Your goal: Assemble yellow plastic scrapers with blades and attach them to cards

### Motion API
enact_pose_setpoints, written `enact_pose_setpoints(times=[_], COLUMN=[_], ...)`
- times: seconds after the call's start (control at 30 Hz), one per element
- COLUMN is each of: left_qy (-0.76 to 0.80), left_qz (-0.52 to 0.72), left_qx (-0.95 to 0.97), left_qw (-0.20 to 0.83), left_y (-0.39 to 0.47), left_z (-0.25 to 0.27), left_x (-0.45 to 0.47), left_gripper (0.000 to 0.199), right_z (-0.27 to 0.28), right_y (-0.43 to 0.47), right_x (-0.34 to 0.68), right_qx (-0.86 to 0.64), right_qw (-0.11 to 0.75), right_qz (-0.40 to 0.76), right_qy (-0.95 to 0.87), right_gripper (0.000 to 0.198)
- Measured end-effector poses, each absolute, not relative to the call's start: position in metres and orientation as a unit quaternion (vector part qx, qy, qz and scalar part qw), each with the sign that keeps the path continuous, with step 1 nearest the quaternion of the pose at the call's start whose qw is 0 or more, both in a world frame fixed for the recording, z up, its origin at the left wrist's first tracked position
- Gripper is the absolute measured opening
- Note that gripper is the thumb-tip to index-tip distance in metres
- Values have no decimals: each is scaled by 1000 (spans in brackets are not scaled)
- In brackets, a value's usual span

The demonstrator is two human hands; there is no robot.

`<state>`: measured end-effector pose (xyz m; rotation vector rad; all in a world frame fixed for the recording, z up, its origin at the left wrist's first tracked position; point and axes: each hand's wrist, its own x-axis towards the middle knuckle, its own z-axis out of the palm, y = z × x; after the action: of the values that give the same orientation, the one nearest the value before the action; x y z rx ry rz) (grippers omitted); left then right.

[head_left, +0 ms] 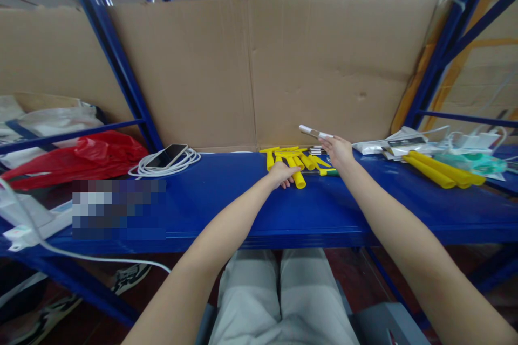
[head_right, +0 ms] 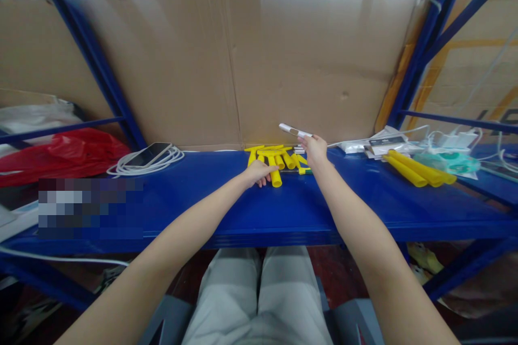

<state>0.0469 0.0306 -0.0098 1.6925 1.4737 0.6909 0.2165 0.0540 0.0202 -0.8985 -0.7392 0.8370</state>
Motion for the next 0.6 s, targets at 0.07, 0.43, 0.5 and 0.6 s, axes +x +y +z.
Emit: enact_pose_setpoints(times=[0.07, 0.43, 0.5, 0.6], left_qy=[586, 474, 451, 466], left_qz=[280, 465, 475, 456], left_qx=[643, 562, 565, 571], left_qw=[407, 493, 502, 500], left_y=[29, 34, 35, 34], left_z=[-8, -2, -1, 0], left_x=[46, 54, 54, 53], left_gripper=[28, 7, 11, 14], right_z=[21, 23, 23, 23], right_y=[53, 49, 49, 48], right_x=[215, 211, 210, 210], right_qx=[-411, -413, -414, -414], right_qw=[756, 745, 744, 743], right_qz=[387, 378, 378, 383], right_qy=[-332, -364, -363, -361], right_gripper=[23, 13, 14, 15])
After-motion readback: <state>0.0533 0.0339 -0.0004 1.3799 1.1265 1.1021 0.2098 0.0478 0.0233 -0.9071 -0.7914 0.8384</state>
